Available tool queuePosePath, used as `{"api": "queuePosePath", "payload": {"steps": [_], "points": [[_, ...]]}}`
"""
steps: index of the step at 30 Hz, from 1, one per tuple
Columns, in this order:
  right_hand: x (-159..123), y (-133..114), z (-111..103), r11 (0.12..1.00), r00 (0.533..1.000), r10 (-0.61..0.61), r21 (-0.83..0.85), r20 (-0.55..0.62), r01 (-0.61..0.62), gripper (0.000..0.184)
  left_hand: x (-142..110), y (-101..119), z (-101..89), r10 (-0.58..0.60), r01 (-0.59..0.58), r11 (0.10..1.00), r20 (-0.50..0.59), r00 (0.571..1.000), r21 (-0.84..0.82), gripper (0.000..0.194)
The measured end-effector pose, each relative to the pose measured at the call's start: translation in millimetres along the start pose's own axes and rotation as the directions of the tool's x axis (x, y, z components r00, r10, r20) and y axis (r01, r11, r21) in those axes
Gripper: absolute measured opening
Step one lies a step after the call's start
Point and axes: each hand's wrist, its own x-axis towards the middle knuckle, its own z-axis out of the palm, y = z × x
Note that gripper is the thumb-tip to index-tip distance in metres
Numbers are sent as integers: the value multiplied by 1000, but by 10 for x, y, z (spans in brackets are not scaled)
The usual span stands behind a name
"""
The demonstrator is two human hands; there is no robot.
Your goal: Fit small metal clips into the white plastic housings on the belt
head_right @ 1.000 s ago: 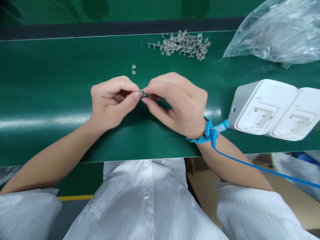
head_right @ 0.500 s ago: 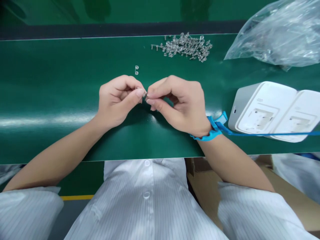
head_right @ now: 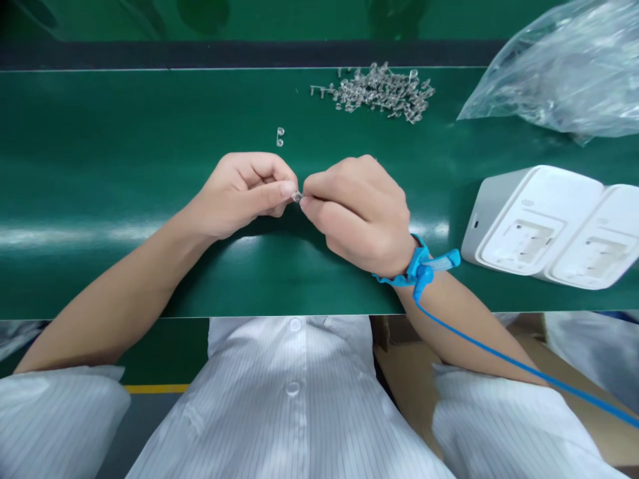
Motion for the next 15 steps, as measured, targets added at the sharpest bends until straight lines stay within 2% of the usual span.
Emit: {"api": "queuePosePath", "payload": {"steps": [3, 7, 10, 12, 15], "points": [[44, -29, -30, 999, 999, 45, -4, -13, -45, 17, -12, -58, 78, -9, 3, 995, -63, 998, -99, 39], [38, -5, 31, 999, 992, -43, -26, -121, 40, 16, -23, -88, 103, 31, -43, 994, -116, 993, -105, 37], [3, 39, 85, 996, 988, -88, -20, -130, 86, 12, -25, -87, 86, 68, -78, 994, -117, 991, -79, 34], [-8, 48, 89, 997, 991, -72, 3, -110, 72, 11, -24, -88, 77, 106, -113, 992, -123, 987, -52, 33], [-3, 23, 64, 998, 996, 35, 50, -86, -31, 9, -19, -94, 67, 189, -189, 982, -136, 973, 13, 31]]}}
